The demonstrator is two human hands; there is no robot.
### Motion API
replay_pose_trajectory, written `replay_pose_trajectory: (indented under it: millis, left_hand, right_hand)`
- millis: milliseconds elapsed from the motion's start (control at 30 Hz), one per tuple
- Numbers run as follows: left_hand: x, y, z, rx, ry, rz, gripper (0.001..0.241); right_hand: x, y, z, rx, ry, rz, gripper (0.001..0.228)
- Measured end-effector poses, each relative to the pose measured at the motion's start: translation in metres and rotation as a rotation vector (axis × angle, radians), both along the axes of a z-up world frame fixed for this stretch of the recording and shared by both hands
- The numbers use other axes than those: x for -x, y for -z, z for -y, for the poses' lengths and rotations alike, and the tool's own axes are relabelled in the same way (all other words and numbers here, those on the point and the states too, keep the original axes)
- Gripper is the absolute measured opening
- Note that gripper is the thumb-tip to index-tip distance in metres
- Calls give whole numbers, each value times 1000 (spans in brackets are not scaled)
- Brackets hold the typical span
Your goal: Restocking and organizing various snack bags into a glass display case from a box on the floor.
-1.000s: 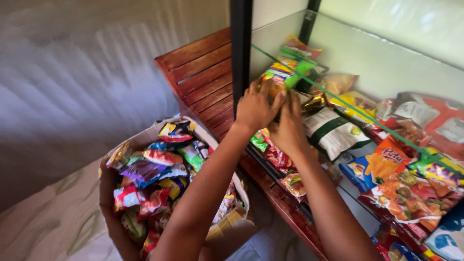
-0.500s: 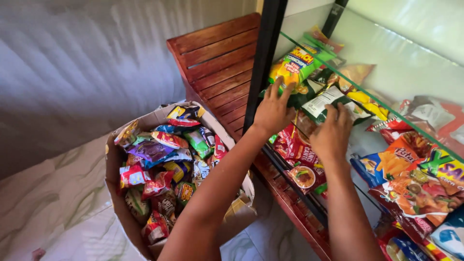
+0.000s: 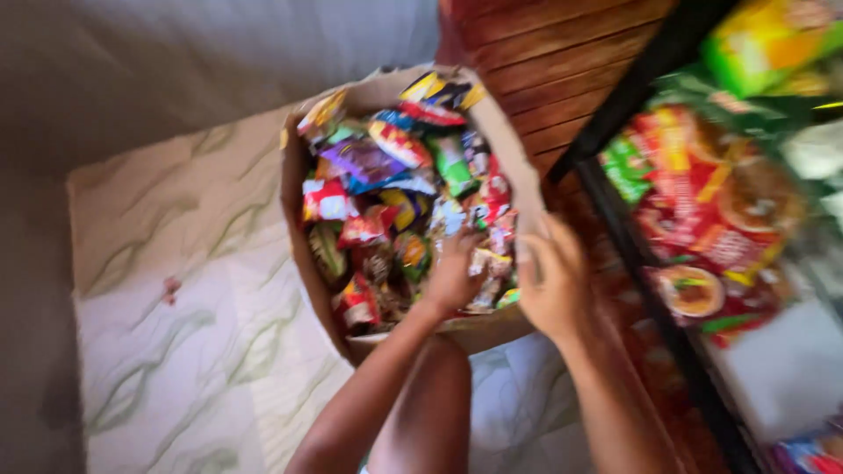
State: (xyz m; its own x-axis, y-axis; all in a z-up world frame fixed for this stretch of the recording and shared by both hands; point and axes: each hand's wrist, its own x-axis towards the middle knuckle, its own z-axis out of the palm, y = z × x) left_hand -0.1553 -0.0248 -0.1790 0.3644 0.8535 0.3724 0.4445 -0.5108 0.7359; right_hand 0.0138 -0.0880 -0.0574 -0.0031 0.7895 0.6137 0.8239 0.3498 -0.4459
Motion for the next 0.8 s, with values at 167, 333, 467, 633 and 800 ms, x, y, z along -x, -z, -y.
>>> replay_pose_trajectory:
  millis: [167, 333, 467, 633, 800]
  left_hand:
    - [135, 88, -7, 181, -185, -316, 60]
    - [177, 160, -48, 425, -219, -267, 51]
    - [152, 169, -54, 628, -161, -312, 48]
    - [129, 173, -44, 610, -74, -776, 59]
    - [133, 151, -46, 647, -71, -828, 72]
  right_hand:
    - [86, 128, -47, 375, -282, -151, 34]
    - [132, 240, -116, 889, -290, 46, 55]
    - [151, 307, -153, 1078, -161, 69, 73]
    - [148, 383, -177, 953, -80, 151, 97]
    - [165, 309, -167, 1306, -75, 233, 71]
